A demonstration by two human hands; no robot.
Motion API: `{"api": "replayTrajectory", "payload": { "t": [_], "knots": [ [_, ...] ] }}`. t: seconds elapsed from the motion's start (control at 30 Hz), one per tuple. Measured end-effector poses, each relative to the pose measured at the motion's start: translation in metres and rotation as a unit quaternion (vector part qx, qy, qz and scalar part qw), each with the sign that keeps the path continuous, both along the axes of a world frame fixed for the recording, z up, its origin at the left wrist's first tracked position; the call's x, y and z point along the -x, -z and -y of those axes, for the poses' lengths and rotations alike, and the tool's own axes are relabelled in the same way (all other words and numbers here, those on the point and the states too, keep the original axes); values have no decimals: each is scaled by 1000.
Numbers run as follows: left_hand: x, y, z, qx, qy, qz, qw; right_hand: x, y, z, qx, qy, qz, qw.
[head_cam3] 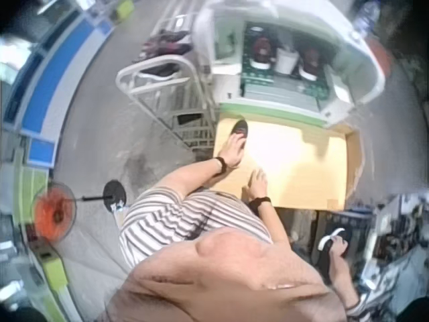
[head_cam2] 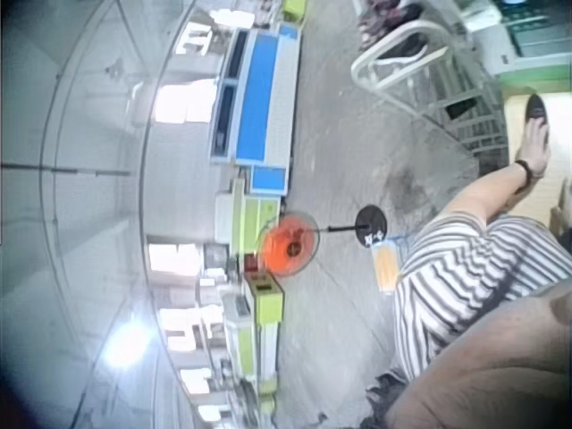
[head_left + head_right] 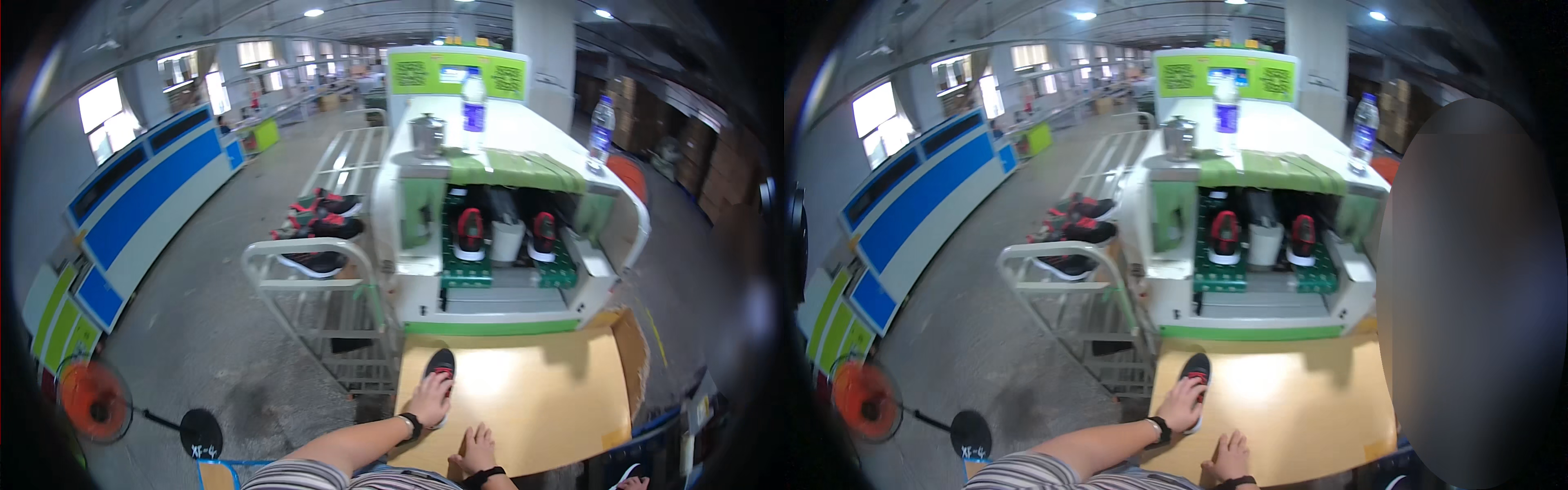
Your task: The recorder is seen inspecting and sorting shoes at a shoe manufacturing facility.
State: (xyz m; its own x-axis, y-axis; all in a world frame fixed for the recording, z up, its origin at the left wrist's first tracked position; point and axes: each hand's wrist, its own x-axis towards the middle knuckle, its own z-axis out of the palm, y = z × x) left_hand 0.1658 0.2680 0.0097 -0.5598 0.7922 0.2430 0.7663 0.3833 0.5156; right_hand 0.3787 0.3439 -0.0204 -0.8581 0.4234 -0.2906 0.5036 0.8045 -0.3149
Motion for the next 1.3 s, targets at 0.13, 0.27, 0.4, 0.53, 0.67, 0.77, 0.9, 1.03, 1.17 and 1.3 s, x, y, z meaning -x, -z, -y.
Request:
{"api": "replayTrajectory", "payload": {
  "t": [0.13, 0.27, 0.4, 0.53, 0.67, 0.77, 0.9, 1.03, 1.17, 1.3],
  "knots": [
    [-12, -12, -3, 10, 2, 32, 999, -10, 6, -3, 31, -4, -7, 999],
    [-11, -12, -1, 5, 17, 50, 999, -6, -9, -4, 110, -24, 20, 993],
    [7, 12, -1, -28, 37, 53, 997, 5, -23, 0, 64, -33, -42, 997],
    [6, -17, -3, -28, 11, 46, 998, 33, -59, -16, 183, 8, 21, 983],
    [2, -21, -8, -11, 16, 72, 997, 60, -99, -46, 116, 103, -78, 985],
    [-2, -21, -12, -13, 17, 83, 996, 85, -105, -87, -13, 107, -237, 965],
    [-5, -29, -13, -10, 25, 72, 997, 97, -79, -135, -132, 198, -210, 948],
    [-4, -25, -2, -50, 6, 90, 995, 47, -28, -126, -177, 222, -176, 943],
    [-19, -8, 7, -85, -69, 194, 975, 15, -13, -100, 22, 452, -400, 797],
    [-20, -1, 7, -85, -58, 214, 971, 25, -13, -127, 156, 552, -446, 687]
  ]
}}
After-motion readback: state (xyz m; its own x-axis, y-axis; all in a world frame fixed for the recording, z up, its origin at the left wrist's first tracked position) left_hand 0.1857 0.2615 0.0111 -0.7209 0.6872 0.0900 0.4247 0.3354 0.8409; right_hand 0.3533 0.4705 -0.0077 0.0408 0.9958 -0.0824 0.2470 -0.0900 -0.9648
